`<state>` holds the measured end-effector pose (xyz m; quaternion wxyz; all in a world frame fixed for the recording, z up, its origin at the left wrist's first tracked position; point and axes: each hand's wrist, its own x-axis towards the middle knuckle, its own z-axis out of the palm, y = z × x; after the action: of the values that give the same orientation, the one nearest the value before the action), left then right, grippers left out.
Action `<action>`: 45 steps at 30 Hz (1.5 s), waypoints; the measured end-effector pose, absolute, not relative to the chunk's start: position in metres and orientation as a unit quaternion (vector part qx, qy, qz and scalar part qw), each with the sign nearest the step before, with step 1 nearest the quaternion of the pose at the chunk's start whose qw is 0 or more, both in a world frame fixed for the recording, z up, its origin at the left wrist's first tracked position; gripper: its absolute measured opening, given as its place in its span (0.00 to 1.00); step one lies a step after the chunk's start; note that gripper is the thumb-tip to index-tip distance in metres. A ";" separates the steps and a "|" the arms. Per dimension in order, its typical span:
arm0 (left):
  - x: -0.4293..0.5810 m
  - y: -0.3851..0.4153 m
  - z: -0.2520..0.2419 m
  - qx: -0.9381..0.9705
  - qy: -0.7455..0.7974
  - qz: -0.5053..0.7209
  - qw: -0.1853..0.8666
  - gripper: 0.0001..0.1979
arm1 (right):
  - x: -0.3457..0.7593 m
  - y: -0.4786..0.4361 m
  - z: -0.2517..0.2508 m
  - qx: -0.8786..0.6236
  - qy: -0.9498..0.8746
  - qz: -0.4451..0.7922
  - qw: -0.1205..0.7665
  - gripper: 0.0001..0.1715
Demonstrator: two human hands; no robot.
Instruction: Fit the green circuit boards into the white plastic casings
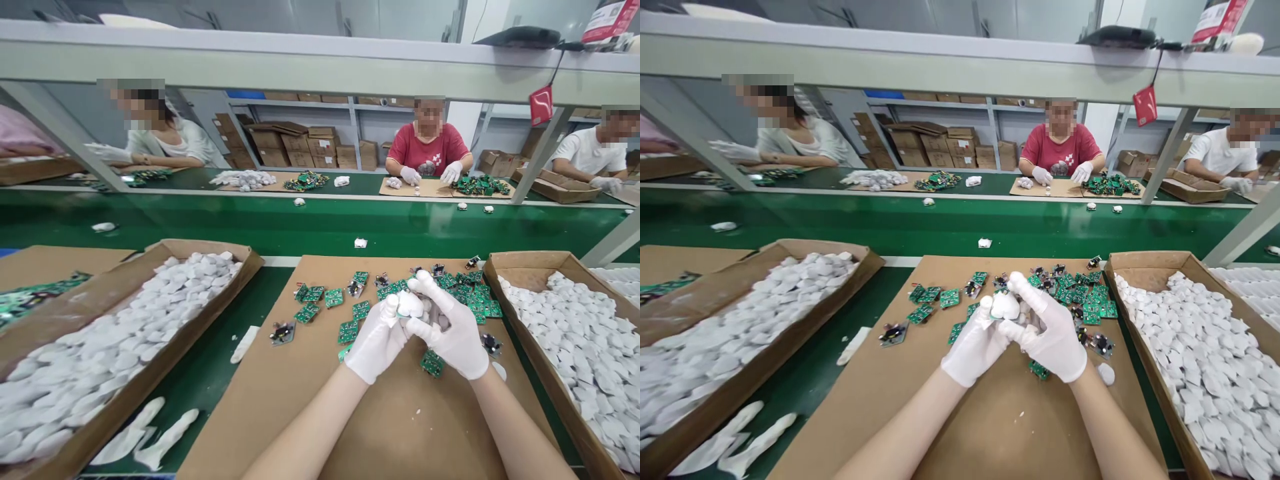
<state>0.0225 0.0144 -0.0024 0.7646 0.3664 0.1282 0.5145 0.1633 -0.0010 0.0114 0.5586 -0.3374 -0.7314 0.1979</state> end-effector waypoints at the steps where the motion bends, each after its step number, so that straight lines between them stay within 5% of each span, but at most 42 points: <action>1: 0.022 0.015 -0.001 0.370 0.135 0.515 0.761 0.21 | 0.164 0.000 0.011 -0.335 -0.733 0.205 0.555 0.37; 9: 0.026 0.026 0.001 0.360 0.236 0.488 0.760 0.21 | 0.165 0.009 0.003 -0.454 -0.708 0.241 0.483 0.31; 12: 0.025 0.038 -0.007 0.363 0.356 0.438 0.741 0.30 | 0.170 0.030 0.001 -0.530 -0.663 0.266 0.458 0.29; 14: 0.020 0.047 -0.012 0.430 0.435 0.438 0.660 0.33 | 0.176 0.058 0.002 -0.575 -0.640 0.257 0.439 0.28; 24: -0.034 0.064 0.005 0.661 0.577 0.346 0.332 0.18 | 0.214 0.188 0.018 -0.748 -0.515 0.247 0.338 0.19; 32: -0.024 0.048 0.003 0.789 0.544 0.161 0.236 0.22 | 0.215 0.123 0.013 -0.602 -0.484 0.426 0.471 0.21; 38: -0.024 0.047 0.009 0.790 0.553 0.129 0.231 0.23 | 0.196 0.058 -0.015 -0.442 -0.465 0.536 0.549 0.34; 45: -0.021 0.053 0.016 0.657 0.528 0.354 0.405 0.31 | 0.217 0.065 -0.015 -0.533 -0.456 0.409 0.584 0.29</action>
<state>-0.0208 0.0534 0.0157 0.4050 0.6567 0.5283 0.3544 0.2168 0.0648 -0.0151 0.5837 -0.5335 -0.4556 0.4088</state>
